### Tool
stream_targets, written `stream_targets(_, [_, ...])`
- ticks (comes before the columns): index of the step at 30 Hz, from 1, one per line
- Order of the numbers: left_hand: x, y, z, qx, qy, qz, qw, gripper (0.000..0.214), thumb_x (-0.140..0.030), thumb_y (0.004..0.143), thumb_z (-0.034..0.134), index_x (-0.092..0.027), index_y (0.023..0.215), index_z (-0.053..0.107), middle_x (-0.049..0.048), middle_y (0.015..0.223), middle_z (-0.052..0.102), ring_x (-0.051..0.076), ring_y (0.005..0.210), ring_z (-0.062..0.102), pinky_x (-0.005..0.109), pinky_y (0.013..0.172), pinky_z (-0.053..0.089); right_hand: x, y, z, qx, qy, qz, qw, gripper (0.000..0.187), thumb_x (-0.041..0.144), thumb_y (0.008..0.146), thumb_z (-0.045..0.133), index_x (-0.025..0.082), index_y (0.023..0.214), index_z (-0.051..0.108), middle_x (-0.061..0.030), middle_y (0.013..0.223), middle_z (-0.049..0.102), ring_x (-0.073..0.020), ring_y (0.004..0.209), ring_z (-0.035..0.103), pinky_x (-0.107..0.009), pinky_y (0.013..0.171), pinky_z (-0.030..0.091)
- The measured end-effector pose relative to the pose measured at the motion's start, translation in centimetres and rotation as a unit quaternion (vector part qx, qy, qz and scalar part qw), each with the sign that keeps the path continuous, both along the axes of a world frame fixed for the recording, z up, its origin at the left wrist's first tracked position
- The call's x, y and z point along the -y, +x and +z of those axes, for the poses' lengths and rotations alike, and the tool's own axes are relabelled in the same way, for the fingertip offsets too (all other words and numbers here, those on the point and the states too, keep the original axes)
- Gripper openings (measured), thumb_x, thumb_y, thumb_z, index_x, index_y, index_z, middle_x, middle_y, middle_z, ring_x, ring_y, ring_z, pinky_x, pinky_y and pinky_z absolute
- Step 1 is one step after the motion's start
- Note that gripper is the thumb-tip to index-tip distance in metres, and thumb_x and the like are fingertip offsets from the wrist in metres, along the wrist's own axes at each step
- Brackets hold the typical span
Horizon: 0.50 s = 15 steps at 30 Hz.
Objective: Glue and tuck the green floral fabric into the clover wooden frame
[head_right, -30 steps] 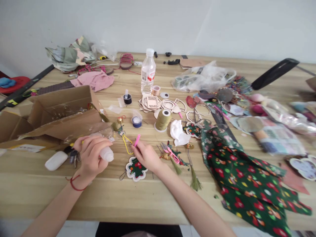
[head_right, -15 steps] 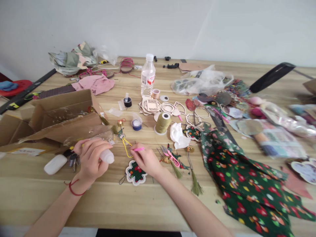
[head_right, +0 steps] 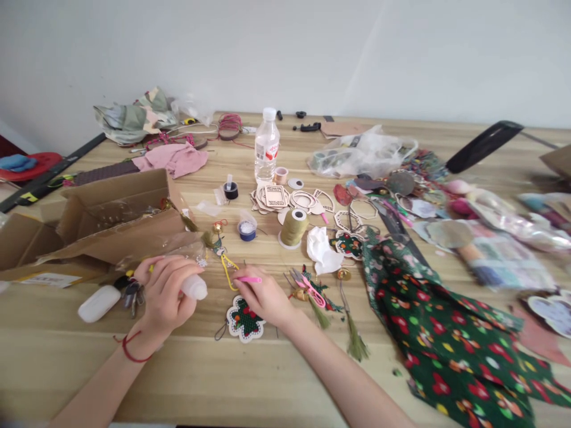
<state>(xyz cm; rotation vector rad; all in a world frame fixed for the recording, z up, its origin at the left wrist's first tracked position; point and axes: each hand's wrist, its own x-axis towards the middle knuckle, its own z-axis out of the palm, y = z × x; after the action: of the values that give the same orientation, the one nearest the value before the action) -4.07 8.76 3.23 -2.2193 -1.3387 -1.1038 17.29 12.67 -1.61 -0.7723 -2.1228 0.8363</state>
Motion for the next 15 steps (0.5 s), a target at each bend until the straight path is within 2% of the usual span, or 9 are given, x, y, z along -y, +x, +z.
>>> stream_targets(5, [-0.05, 0.06, -0.03, 0.018, -0.023, -0.001, 1.000, 0.027, -0.007, 0.076, 0.046, -0.021, 0.097, 0.057, 0.0061, 0.088, 0.070, 0.025, 0.087, 0.063, 0.045, 0.091, 0.035, -0.12, 0.18, -0.12, -0.015, 0.003, 0.011, 1.000, 0.018, 0.022, 0.101, 0.044, 0.022, 0.107, 0.061, -0.0080, 0.100, 0.071, -0.0202, 0.095, 0.066, -0.035, 0.086, 0.053])
stream_targets(9, [-0.02, 0.31, 0.20, 0.109, -0.075, 0.000, 0.991, 0.022, -0.009, 0.079, 0.046, -0.023, 0.092, 0.058, 0.0037, 0.088, 0.068, 0.022, 0.085, 0.062, 0.044, 0.089, 0.036, -0.27, 0.20, -0.32, 0.012, 0.012, 0.026, 1.000, 0.018, 0.018, 0.099, 0.047, 0.023, 0.109, 0.060, -0.0060, 0.096, 0.070, -0.0194, 0.089, 0.065, -0.033, 0.083, 0.052])
stream_targets(11, [-0.04, 0.33, 0.30, 0.193, -0.130, -0.006, 0.973, 0.020, -0.009, 0.078, 0.049, -0.023, 0.089, 0.058, 0.0027, 0.088, 0.067, 0.021, 0.085, 0.061, 0.041, 0.087, 0.039, -0.34, 0.04, -0.36, 0.026, 0.023, 0.021, 0.999, 0.016, 0.016, 0.098, 0.048, 0.023, 0.105, 0.060, -0.0057, 0.093, 0.069, -0.0189, 0.086, 0.064, -0.031, 0.080, 0.051])
stream_targets(15, [-0.31, 0.07, 0.21, 0.349, -0.247, -0.030, 0.904, 0.019, -0.009, 0.073, 0.051, -0.022, 0.084, 0.059, 0.0013, 0.084, 0.062, 0.018, 0.078, 0.058, 0.031, 0.068, 0.046, -0.50, -0.31, -0.35, 0.035, 0.050, 0.022, 0.998, 0.016, 0.015, 0.097, 0.047, 0.023, 0.106, 0.058, -0.0068, 0.096, 0.067, -0.0199, 0.089, 0.062, -0.033, 0.081, 0.050])
